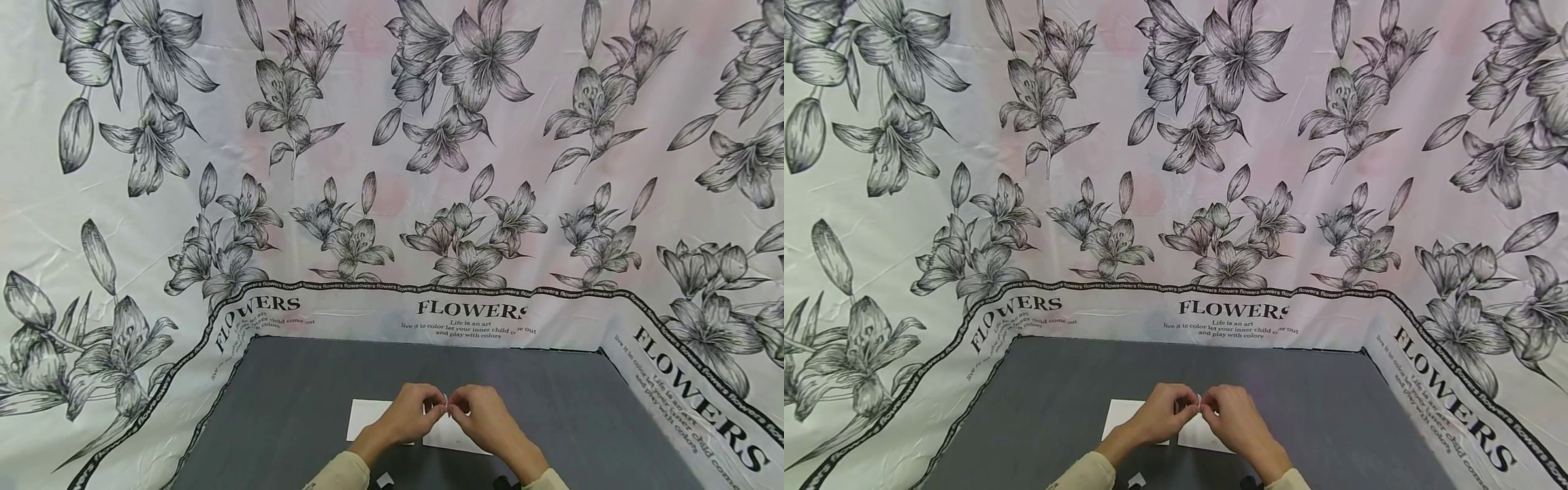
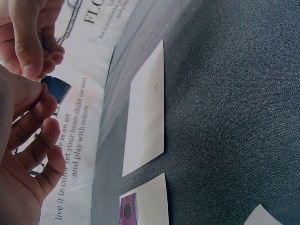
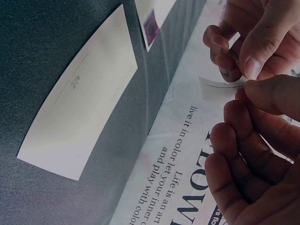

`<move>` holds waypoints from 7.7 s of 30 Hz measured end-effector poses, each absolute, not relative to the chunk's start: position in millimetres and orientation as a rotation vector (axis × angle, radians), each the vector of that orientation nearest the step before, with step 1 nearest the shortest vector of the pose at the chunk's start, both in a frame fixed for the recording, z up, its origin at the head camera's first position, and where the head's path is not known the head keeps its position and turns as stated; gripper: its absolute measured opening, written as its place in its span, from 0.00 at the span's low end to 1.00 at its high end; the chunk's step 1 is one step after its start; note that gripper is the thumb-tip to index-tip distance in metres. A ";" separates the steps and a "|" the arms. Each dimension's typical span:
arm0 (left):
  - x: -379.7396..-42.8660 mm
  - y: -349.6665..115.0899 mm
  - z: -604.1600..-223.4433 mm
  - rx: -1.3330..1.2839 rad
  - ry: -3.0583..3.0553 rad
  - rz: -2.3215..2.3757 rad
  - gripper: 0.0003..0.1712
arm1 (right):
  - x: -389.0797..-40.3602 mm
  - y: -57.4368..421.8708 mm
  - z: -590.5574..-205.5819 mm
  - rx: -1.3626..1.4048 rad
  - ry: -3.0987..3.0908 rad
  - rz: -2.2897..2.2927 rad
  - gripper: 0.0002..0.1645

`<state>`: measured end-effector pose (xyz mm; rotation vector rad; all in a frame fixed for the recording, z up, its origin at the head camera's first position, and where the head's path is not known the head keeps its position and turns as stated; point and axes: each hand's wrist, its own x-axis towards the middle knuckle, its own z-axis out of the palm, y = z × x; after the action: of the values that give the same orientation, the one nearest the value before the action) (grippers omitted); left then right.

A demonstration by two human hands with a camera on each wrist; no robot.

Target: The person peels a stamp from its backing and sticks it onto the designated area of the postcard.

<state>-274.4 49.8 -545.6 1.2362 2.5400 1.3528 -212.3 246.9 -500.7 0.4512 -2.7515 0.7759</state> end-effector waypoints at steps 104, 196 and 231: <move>-275.2 46.8 -550.8 1.077 2.642 1.356 0.06 | -190.1 266.5 -547.9 0.792 -2.982 1.216 0.07; -270.2 54.0 -556.3 1.125 2.598 1.276 0.05 | -207.1 261.2 -500.4 0.666 -2.799 0.756 0.06; -269.5 54.0 -557.2 1.250 2.488 1.332 0.07 | -204.7 254.3 -516.3 0.499 -2.734 0.733 0.08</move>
<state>-269.5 54.0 -557.2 1.2501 2.4878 1.3320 -204.7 254.3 -516.3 0.4986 -2.7345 0.7326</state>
